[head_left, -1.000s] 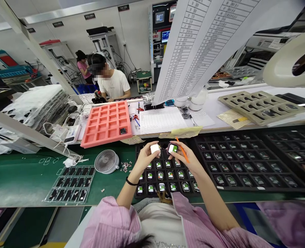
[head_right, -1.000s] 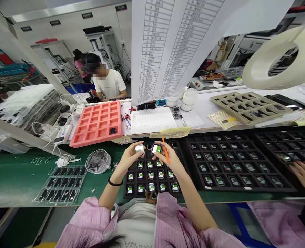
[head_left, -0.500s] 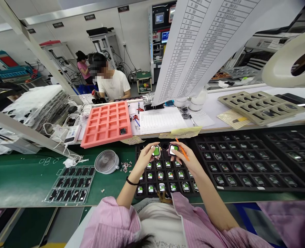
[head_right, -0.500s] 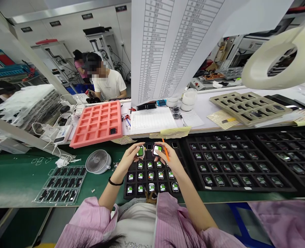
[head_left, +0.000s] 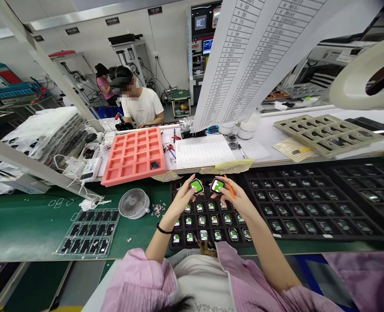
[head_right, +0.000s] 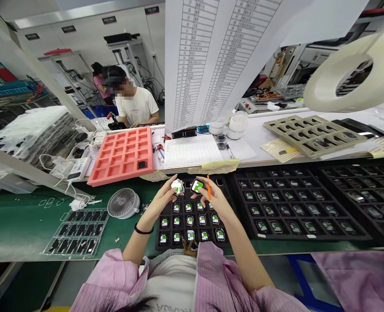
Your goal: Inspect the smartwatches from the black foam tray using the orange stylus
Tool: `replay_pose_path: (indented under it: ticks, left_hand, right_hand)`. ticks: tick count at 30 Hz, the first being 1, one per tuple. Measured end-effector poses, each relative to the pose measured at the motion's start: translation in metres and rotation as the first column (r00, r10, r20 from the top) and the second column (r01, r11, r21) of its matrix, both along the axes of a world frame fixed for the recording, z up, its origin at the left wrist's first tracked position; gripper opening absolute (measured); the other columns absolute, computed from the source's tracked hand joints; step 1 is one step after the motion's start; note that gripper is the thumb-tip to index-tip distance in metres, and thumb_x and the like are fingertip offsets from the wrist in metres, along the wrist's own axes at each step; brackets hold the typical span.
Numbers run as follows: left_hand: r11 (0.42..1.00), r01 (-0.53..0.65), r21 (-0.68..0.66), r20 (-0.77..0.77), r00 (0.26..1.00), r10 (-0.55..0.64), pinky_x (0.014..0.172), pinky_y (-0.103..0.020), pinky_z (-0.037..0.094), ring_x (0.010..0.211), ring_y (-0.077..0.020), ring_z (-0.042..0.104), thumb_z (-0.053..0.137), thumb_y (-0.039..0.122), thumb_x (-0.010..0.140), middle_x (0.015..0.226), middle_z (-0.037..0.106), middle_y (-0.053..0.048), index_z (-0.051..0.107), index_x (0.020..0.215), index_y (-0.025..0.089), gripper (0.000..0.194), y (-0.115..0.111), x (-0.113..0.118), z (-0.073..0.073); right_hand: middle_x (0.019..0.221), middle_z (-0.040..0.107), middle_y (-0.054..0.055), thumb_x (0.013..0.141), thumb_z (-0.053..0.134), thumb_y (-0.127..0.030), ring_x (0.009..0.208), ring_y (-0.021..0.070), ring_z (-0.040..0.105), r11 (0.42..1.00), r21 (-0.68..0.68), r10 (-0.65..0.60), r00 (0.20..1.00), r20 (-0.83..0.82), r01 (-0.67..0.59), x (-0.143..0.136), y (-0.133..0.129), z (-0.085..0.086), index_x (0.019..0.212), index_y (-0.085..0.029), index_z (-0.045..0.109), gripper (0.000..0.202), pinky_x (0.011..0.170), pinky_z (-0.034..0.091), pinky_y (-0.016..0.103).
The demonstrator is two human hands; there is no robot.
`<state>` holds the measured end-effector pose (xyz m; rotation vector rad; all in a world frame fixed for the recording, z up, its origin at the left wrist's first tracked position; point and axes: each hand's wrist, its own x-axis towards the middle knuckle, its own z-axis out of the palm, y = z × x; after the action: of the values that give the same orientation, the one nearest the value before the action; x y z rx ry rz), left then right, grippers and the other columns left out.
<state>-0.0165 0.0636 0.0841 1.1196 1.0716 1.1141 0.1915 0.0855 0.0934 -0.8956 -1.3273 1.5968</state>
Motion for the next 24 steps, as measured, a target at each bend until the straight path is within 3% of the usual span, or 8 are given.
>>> replay_pose_path:
  ticks: [6,15,24]
  left_hand:
    - [0.998,-0.051,-0.02,-0.002,0.999,0.051,0.055,-0.022,0.036,0.074,-0.0125,0.057,0.054,0.042,0.088,0.106,0.064,-0.009,0.049,0.137,0.02,0.053,-0.001,0.003,0.01]
    - [0.999,-0.045,-0.017,-0.003,0.999,0.045,0.052,-0.022,0.034,0.071,-0.0117,0.059,0.058,0.047,0.085,0.113,0.064,-0.01,0.053,0.133,0.022,0.055,-0.002,0.006,0.009]
    - [0.999,-0.044,-0.01,-0.036,0.998,0.044,0.053,-0.022,0.034,0.072,-0.0113,0.058,0.057,0.046,0.085,0.105,0.063,-0.008,0.052,0.134,0.021,0.055,-0.003,0.006,0.013]
  right_hand:
    - [0.108,0.063,0.012,0.082,0.064,-0.047,0.07,0.0197,0.067,0.998,-0.035,-0.049,0.999,0.007,0.049,-0.001,-0.001,0.003,0.121,-0.024,0.057,0.046,0.043,0.043,0.026]
    - [0.077,0.067,0.003,0.076,0.069,-0.051,0.044,0.0092,0.053,0.975,-0.068,-0.206,0.977,0.056,0.209,-0.008,0.0,0.006,0.097,-0.02,0.063,0.038,0.035,0.027,0.021]
    - [0.087,0.067,0.006,0.065,0.081,-0.041,0.054,0.0132,0.059,0.991,-0.083,-0.1,0.993,0.069,0.106,-0.001,0.006,-0.01,0.109,-0.021,0.06,0.053,0.037,0.032,0.022]
